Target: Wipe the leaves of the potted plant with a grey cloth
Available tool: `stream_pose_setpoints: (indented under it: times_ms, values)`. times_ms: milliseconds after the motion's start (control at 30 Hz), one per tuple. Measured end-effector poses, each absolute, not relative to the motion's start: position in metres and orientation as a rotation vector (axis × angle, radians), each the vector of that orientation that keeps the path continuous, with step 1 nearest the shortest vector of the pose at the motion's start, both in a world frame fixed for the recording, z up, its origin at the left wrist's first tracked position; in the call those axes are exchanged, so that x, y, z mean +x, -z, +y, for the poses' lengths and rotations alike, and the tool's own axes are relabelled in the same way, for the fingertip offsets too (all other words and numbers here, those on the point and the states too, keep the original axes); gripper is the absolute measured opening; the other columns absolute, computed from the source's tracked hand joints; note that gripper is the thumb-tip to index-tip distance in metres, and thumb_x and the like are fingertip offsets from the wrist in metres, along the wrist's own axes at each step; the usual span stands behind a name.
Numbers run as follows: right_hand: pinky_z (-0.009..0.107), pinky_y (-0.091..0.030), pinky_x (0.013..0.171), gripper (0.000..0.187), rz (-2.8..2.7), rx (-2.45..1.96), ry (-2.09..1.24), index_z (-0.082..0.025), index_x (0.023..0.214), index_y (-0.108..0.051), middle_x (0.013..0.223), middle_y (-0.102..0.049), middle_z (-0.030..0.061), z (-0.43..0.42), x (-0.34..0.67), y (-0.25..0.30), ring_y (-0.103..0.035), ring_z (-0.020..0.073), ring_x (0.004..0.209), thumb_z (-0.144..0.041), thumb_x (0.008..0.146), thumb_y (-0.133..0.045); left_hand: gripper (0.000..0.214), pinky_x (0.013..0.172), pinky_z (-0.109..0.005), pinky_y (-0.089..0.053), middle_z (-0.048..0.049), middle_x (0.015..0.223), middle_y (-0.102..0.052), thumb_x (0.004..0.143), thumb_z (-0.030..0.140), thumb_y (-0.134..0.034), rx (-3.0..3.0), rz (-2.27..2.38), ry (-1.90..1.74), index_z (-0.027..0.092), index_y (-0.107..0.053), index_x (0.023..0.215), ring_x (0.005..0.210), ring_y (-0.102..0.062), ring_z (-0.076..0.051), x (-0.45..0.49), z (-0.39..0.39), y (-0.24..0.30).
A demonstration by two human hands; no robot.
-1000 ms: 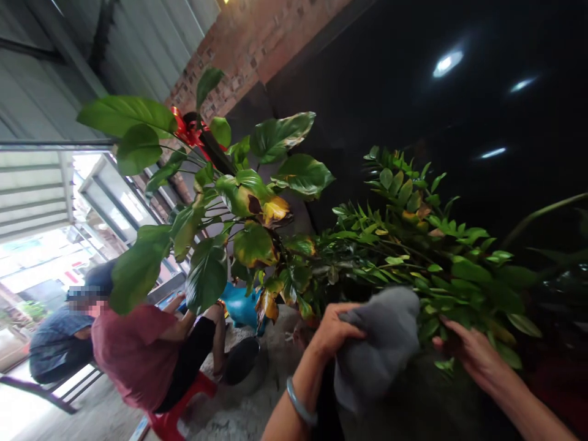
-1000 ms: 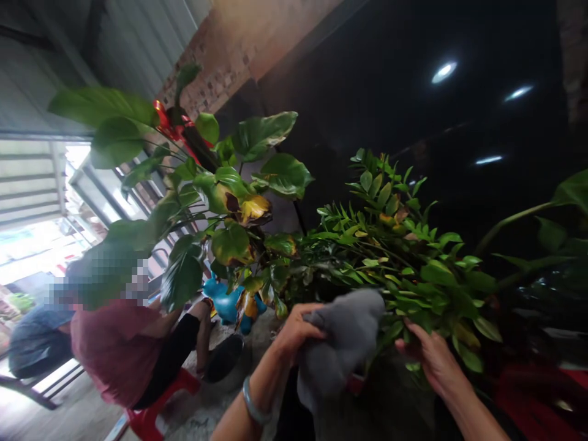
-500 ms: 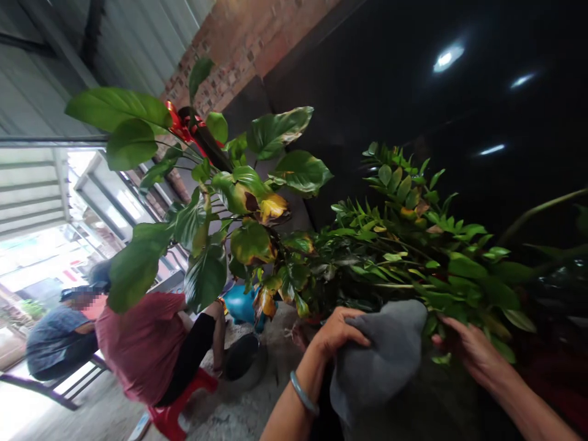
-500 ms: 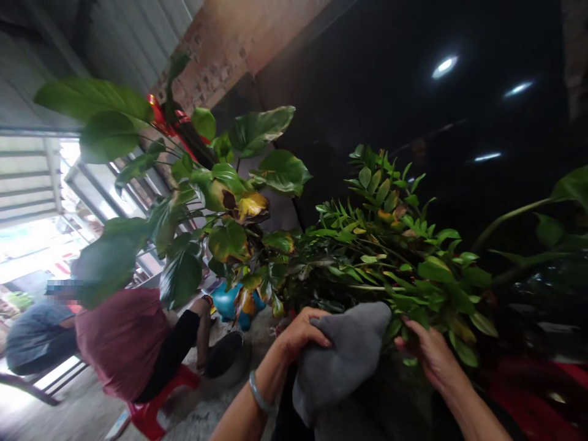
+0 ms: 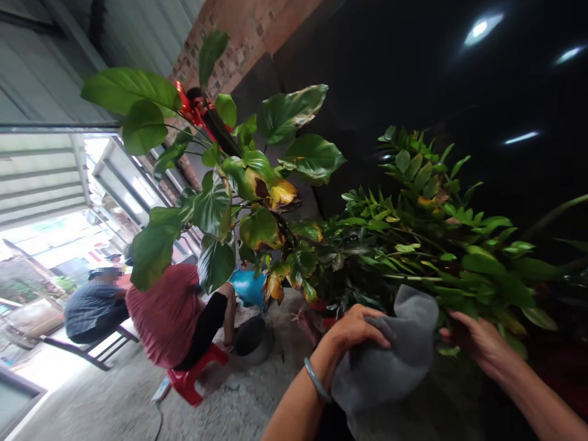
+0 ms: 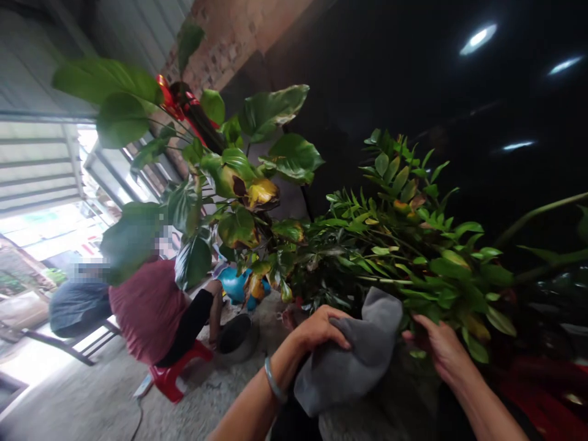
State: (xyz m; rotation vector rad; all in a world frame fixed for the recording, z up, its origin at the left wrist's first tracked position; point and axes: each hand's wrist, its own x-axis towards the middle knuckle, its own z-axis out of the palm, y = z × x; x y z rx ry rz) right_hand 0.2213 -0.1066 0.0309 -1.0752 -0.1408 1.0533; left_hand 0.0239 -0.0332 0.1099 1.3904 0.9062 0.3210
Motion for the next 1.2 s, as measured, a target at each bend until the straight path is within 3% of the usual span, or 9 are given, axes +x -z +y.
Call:
stream_pose_setpoints:
  times_ms: [167, 267, 400, 500, 667, 767, 833, 1033, 1200]
  values:
    - [0.024, -0.050, 0.034, 0.015, -0.142, -1.047, -1.036, -0.018, 0.056, -0.063, 0.046, -0.064, -0.0023, -0.108, 0.220, -0.038, -0.058, 0.0172, 0.034, -0.014, 0.044, -0.072, 0.033, 0.060, -0.024, -0.044, 0.0036, 0.062, -0.065, 0.039, 0.014, -0.074, 1.307, 0.757, -0.725, 0.016, -0.073, 0.072, 0.058, -0.054, -0.012, 0.024, -0.019, -0.154]
    - [0.023, -0.051, 0.034, 0.016, -0.122, -1.045, -1.033, -0.018, 0.056, -0.063, 0.048, -0.065, -0.0043, -0.107, 0.219, -0.039, -0.059, 0.0166, 0.034, -0.013, 0.044, -0.072, 0.034, 0.064, -0.025, -0.045, 0.0038, 0.065, -0.065, 0.046, 0.015, -0.070, 1.284, 0.781, -0.969, 0.018, -0.073, 0.080, 0.062, -0.054, -0.012, 0.034, -0.013, -0.143]
    - [0.024, -0.050, 0.032, 0.015, -0.093, -1.092, -1.057, -0.017, 0.053, -0.063, 0.045, -0.064, -0.0018, -0.107, 0.220, -0.037, -0.059, 0.0191, 0.033, -0.011, 0.043, -0.071, 0.034, 0.059, -0.025, -0.042, 0.0045, 0.058, -0.063, 0.042, 0.008, -0.069, 1.433, 0.984, -0.666, 0.019, -0.076, 0.073, 0.058, -0.050, -0.012, 0.026, -0.027, -0.105]
    - [0.024, -0.049, 0.031, 0.014, -0.073, -1.112, -1.071, -0.017, 0.052, -0.062, 0.042, -0.062, -0.0008, -0.108, 0.222, -0.037, -0.058, 0.0191, 0.032, -0.009, 0.043, -0.069, 0.034, 0.057, -0.026, -0.042, 0.0030, 0.059, -0.065, 0.034, 0.008, -0.074, 1.520, 0.933, -0.382, 0.018, -0.076, 0.066, 0.058, -0.052, -0.014, 0.010, -0.037, -0.106]
    - [0.022, -0.052, 0.034, 0.021, -0.050, -1.015, -1.033, -0.019, 0.056, -0.063, 0.049, -0.065, -0.0054, -0.109, 0.218, -0.046, -0.058, 0.0160, 0.034, -0.009, 0.040, -0.069, 0.038, 0.063, -0.024, -0.045, 0.0037, 0.061, -0.064, 0.039, 0.012, -0.073, 1.396, 0.811, -0.787, 0.017, -0.076, 0.077, 0.060, -0.052, -0.012, 0.013, -0.020, -0.146]
    - [0.021, -0.051, 0.033, 0.022, -0.028, -1.023, -1.019, -0.019, 0.057, -0.064, 0.051, -0.066, -0.0062, -0.108, 0.216, -0.049, -0.058, 0.0148, 0.034, -0.007, 0.039, -0.068, 0.041, 0.065, -0.024, -0.045, 0.0040, 0.064, -0.064, 0.044, 0.012, -0.069, 1.339, 0.840, -1.023, 0.018, -0.076, 0.084, 0.062, -0.053, -0.012, 0.024, -0.012, -0.140]
    - [0.022, -0.051, 0.033, 0.020, -0.024, -1.065, -1.038, -0.019, 0.056, -0.063, 0.049, -0.065, -0.0053, -0.108, 0.217, -0.048, -0.058, 0.0156, 0.033, -0.007, 0.040, -0.068, 0.042, 0.065, -0.024, -0.045, 0.0042, 0.063, -0.064, 0.044, 0.007, -0.067, 1.394, 0.936, -0.965, 0.019, -0.077, 0.083, 0.063, -0.052, -0.013, 0.024, -0.017, -0.121]
    - [0.023, -0.047, 0.029, 0.016, -0.011, -1.208, -1.124, -0.019, 0.048, -0.061, 0.039, -0.061, 0.0003, -0.107, 0.221, -0.043, -0.056, 0.0192, 0.030, -0.007, 0.040, -0.068, 0.040, 0.064, -0.028, -0.045, 0.0053, 0.059, -0.062, 0.042, 0.008, -0.072, 1.654, 1.009, -0.286, 0.023, -0.078, 0.079, 0.060, -0.054, -0.015, -0.010, -0.051, -0.093]
    - [0.022, -0.052, 0.034, 0.022, -0.075, -1.035, -1.046, -0.020, 0.053, -0.064, 0.051, -0.066, -0.0050, -0.108, 0.223, -0.040, -0.059, 0.0162, 0.035, -0.006, 0.037, -0.068, 0.044, 0.072, -0.026, -0.047, 0.0034, 0.069, -0.066, 0.044, 0.010, -0.072, 1.516, 0.880, -0.767, 0.019, -0.077, 0.086, 0.067, -0.057, -0.014, -0.011, -0.031, -0.131]
